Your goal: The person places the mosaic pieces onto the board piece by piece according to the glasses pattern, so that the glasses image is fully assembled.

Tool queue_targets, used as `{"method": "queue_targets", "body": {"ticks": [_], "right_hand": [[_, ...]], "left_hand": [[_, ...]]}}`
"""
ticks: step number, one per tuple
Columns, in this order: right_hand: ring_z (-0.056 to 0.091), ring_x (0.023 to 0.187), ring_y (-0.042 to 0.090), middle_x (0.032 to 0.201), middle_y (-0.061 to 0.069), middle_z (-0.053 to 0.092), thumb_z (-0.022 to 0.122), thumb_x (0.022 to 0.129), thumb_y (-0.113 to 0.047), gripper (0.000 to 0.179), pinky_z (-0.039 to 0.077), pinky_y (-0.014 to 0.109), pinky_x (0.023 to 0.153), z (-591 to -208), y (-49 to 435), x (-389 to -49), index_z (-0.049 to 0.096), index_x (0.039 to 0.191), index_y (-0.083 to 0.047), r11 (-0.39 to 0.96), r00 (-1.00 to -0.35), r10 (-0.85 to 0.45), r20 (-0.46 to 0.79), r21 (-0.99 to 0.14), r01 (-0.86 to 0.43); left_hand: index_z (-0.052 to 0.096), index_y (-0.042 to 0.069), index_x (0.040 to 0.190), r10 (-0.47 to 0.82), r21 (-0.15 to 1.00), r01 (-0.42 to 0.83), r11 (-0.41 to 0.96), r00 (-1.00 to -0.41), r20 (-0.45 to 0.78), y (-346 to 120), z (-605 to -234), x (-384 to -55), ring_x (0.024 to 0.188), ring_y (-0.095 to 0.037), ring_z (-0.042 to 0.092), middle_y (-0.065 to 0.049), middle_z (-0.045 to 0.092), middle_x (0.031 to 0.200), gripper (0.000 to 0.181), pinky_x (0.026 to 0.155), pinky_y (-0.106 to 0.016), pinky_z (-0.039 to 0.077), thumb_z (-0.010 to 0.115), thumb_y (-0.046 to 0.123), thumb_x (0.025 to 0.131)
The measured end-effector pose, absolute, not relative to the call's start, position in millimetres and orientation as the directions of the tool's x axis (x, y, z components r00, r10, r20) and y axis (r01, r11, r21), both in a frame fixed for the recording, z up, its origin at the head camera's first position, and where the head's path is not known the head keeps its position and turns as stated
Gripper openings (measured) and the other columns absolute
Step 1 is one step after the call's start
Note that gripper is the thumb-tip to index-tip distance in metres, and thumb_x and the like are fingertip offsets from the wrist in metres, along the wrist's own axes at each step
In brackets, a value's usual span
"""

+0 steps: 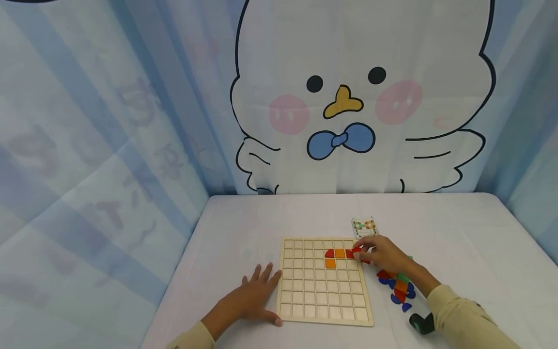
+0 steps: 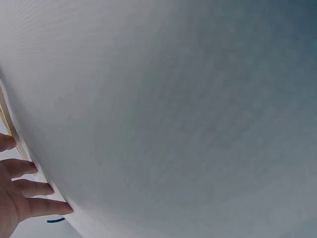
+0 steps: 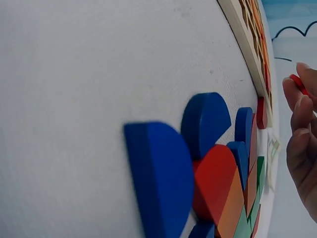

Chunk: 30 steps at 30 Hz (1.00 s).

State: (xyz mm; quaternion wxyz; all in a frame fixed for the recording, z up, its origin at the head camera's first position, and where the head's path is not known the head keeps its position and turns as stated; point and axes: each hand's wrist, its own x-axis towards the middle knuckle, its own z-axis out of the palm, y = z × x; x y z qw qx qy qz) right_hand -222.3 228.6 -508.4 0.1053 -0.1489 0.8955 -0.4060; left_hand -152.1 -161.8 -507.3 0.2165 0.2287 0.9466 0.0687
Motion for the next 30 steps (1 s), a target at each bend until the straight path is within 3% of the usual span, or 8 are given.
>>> {"method": "queue_targets", "body": {"ticks": [4, 10, 15, 24, 30], "right_hand": [[0.056, 0.059, 0.013, 0.089, 0.003, 0.065, 0.074, 0.092, -0.022, 0.029, 0.052, 0.026, 0.053, -511.4, 227.0, -219.7, 0.072, 0.115, -0.005, 0.586, -0.910, -0.412, -0.033, -0.775, -0.238], [0.058, 0.061, 0.012, 0.087, 0.005, 0.062, 0.074, 0.090, -0.012, 0.032, 0.052, 0.026, 0.052, -511.6, 224.5, -216.6, 0.070, 0.119, 0.000, 0.523, -0.883, -0.465, -0.066, -0.825, -0.214], [0.052, 0.055, 0.010, 0.082, 0.003, 0.061, 0.075, 0.089, -0.013, 0.034, 0.046, 0.023, 0.049, -509.9, 220.2, -213.5, 0.069, 0.120, -0.001, 0.526, -0.874, -0.479, -0.079, -0.823, -0.214], [0.053, 0.059, 0.006, 0.085, 0.003, 0.062, 0.077, 0.087, -0.013, 0.025, 0.049, 0.023, 0.052, -513.0, 206.6, -209.3, 0.068, 0.110, -0.006, 0.517, -0.865, -0.500, -0.032, -0.813, -0.268], [0.055, 0.064, 0.006, 0.086, 0.002, 0.063, 0.075, 0.088, -0.011, 0.024, 0.049, 0.022, 0.054, -512.3, 196.6, -205.8, 0.070, 0.110, -0.005, 0.514, -0.865, -0.501, -0.037, -0.816, -0.263]], "left_hand": [[0.024, 0.018, 0.161, 0.464, 0.228, 0.405, 0.885, -0.800, -0.380, -161.9, -506.1, -152.4, 0.150, -0.052, 0.018, -0.020, 0.016, 0.167, 0.121, 0.105, -0.075, 0.033, 0.069, 0.080, 0.067], [0.025, 0.018, 0.160, 0.461, 0.228, 0.402, 0.887, -0.800, -0.384, -160.8, -505.8, -152.1, 0.150, -0.052, 0.018, -0.020, 0.017, 0.167, 0.121, 0.105, -0.075, 0.033, 0.069, 0.080, 0.067], [0.025, 0.019, 0.161, 0.459, 0.221, 0.403, 0.888, -0.803, -0.381, -160.2, -505.6, -152.1, 0.150, -0.052, 0.018, -0.020, 0.017, 0.167, 0.120, 0.105, -0.075, 0.033, 0.070, 0.080, 0.067], [0.026, 0.020, 0.160, 0.454, 0.230, 0.393, 0.890, -0.802, -0.388, -161.0, -507.1, -152.2, 0.150, -0.051, 0.018, -0.019, 0.017, 0.167, 0.119, 0.105, -0.075, 0.033, 0.071, 0.079, 0.067], [0.026, 0.020, 0.160, 0.451, 0.229, 0.390, 0.892, -0.803, -0.389, -161.2, -507.8, -153.1, 0.150, -0.050, 0.018, -0.018, 0.017, 0.167, 0.120, 0.106, -0.074, 0.033, 0.071, 0.079, 0.067]]}}
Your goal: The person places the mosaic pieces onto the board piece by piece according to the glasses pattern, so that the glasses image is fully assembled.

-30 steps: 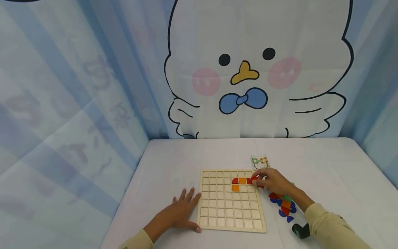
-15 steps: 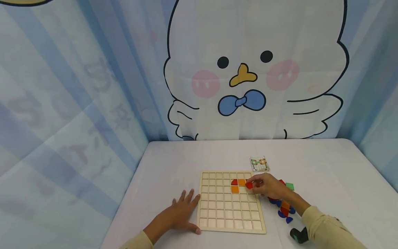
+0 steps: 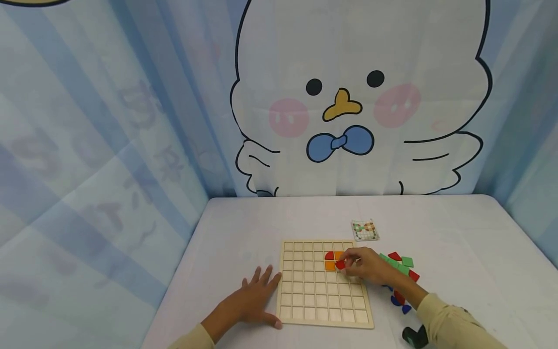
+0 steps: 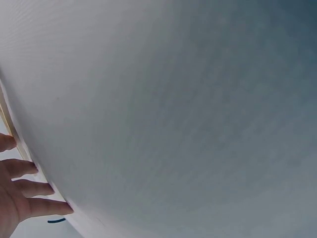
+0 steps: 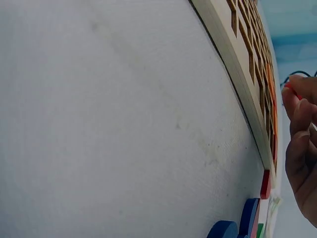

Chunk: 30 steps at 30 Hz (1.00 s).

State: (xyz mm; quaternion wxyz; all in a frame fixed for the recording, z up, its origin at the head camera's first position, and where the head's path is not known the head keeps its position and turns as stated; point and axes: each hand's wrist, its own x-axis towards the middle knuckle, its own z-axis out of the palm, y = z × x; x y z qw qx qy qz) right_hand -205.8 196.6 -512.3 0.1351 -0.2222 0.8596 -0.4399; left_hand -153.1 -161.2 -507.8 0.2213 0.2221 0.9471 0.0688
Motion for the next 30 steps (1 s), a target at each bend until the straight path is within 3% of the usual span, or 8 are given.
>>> {"method": "queue_targets", "body": {"ticks": [16, 30], "right_hand": [[0.057, 0.074, 0.002, 0.082, -0.007, 0.067, 0.078, 0.087, -0.019, 0.025, 0.049, 0.022, 0.067, -519.2, 184.5, -199.4, 0.071, 0.108, -0.006, 0.509, -0.834, -0.551, -0.014, -0.798, -0.323], [0.055, 0.069, 0.002, 0.078, -0.008, 0.062, 0.080, 0.086, -0.023, 0.022, 0.048, 0.021, 0.066, -527.0, 175.9, -195.0, 0.072, 0.102, -0.010, 0.519, -0.846, -0.534, -0.011, -0.794, -0.317]], "left_hand": [[0.025, 0.017, 0.160, 0.469, 0.239, 0.405, 0.883, -0.798, -0.378, -160.4, -503.1, -151.6, 0.149, -0.053, 0.018, -0.021, 0.017, 0.166, 0.120, 0.105, -0.075, 0.033, 0.071, 0.078, 0.068], [0.026, 0.020, 0.160, 0.456, 0.233, 0.393, 0.890, -0.799, -0.393, -160.8, -510.1, -153.8, 0.150, -0.051, 0.018, -0.019, 0.018, 0.167, 0.120, 0.104, -0.075, 0.033, 0.071, 0.080, 0.067]]}}
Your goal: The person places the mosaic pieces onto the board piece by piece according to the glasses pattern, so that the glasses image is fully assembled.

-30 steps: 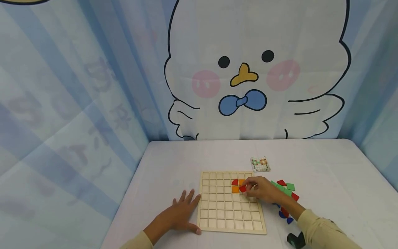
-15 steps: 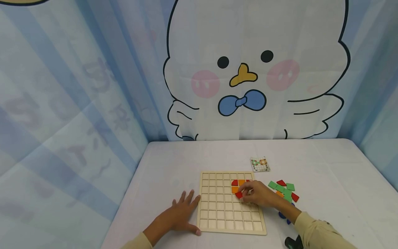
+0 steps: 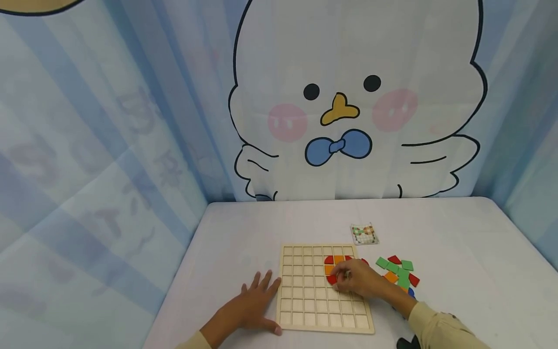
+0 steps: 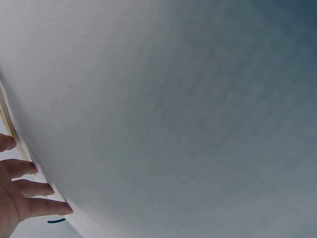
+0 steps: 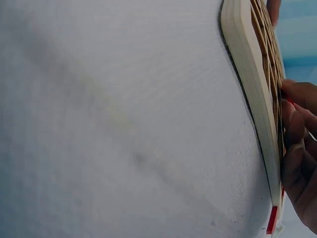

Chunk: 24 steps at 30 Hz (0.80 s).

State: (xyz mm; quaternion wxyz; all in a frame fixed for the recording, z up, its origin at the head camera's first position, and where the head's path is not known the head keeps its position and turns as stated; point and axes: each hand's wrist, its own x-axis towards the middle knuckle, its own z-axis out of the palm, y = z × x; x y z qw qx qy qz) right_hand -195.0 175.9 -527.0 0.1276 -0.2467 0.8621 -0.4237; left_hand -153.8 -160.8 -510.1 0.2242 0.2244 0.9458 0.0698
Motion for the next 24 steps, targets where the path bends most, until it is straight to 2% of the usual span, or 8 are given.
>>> {"method": "queue_targets", "body": {"ticks": [12, 24], "right_hand": [[0.053, 0.067, 0.000, 0.072, -0.013, 0.060, 0.082, 0.084, -0.020, 0.018, 0.047, 0.021, 0.065, -521.4, 171.1, -196.0, 0.072, 0.097, -0.013, 0.583, -0.856, -0.517, 0.031, -0.719, -0.378], [0.053, 0.068, -0.001, 0.075, -0.012, 0.061, 0.081, 0.085, -0.022, 0.022, 0.046, 0.022, 0.065, -520.0, 171.1, -196.1, 0.072, 0.101, -0.011, 0.587, -0.844, -0.536, 0.006, -0.716, -0.377]], "left_hand": [[0.025, 0.018, 0.160, 0.464, 0.239, 0.399, 0.885, -0.798, -0.385, -160.0, -502.1, -154.3, 0.150, -0.052, 0.017, -0.020, 0.017, 0.167, 0.120, 0.105, -0.075, 0.032, 0.071, 0.078, 0.068], [0.026, 0.017, 0.160, 0.469, 0.256, 0.396, 0.882, -0.799, -0.377, -160.7, -503.9, -151.7, 0.150, -0.053, 0.016, -0.021, 0.016, 0.167, 0.120, 0.105, -0.076, 0.031, 0.073, 0.076, 0.067]]}}
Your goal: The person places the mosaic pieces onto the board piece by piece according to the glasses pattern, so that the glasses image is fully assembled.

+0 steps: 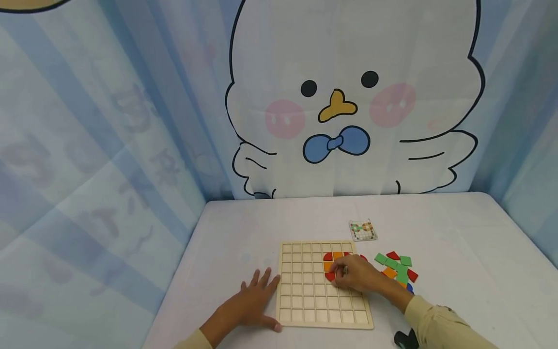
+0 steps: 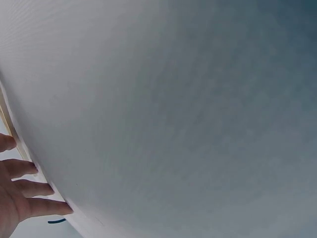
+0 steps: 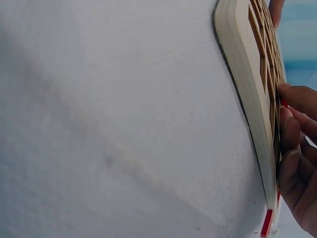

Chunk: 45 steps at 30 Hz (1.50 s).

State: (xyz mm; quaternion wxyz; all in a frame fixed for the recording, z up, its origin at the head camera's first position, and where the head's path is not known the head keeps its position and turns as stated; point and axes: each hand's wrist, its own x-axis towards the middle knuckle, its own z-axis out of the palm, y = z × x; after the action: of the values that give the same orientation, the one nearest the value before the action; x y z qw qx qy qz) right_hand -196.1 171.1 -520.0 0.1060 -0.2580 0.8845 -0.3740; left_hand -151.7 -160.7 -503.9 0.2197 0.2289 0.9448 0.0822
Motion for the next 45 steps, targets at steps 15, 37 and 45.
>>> {"method": "queue_targets", "body": {"ticks": [15, 37, 45], "right_hand": [[0.052, 0.067, 0.000, 0.075, -0.010, 0.059, 0.081, 0.085, -0.022, 0.019, 0.044, 0.021, 0.063, -523.0, 170.8, -194.8, 0.070, 0.097, -0.013, 0.591, -0.856, -0.517, -0.009, -0.727, -0.349], [0.053, 0.067, -0.001, 0.074, -0.012, 0.061, 0.081, 0.084, -0.021, 0.017, 0.046, 0.022, 0.064, -518.3, 173.3, -196.4, 0.071, 0.096, -0.013, 0.609, -0.854, -0.520, -0.004, -0.703, -0.367], [0.051, 0.067, 0.000, 0.073, -0.013, 0.059, 0.083, 0.083, -0.024, 0.019, 0.044, 0.022, 0.064, -518.8, 174.9, -196.9, 0.071, 0.094, -0.015, 0.618, -0.857, -0.515, 0.000, -0.693, -0.371]], "left_hand": [[0.026, 0.019, 0.160, 0.456, 0.232, 0.393, 0.890, -0.803, -0.384, -161.4, -511.2, -151.1, 0.150, -0.052, 0.017, -0.020, 0.017, 0.167, 0.121, 0.105, -0.075, 0.032, 0.072, 0.078, 0.066], [0.026, 0.019, 0.160, 0.457, 0.240, 0.392, 0.888, -0.805, -0.377, -160.7, -507.6, -152.7, 0.151, -0.051, 0.016, -0.019, 0.016, 0.167, 0.120, 0.106, -0.075, 0.031, 0.073, 0.077, 0.067], [0.026, 0.019, 0.160, 0.458, 0.229, 0.398, 0.888, -0.806, -0.374, -160.3, -508.5, -152.7, 0.150, -0.051, 0.017, -0.019, 0.017, 0.167, 0.120, 0.106, -0.075, 0.032, 0.073, 0.077, 0.067]]}}
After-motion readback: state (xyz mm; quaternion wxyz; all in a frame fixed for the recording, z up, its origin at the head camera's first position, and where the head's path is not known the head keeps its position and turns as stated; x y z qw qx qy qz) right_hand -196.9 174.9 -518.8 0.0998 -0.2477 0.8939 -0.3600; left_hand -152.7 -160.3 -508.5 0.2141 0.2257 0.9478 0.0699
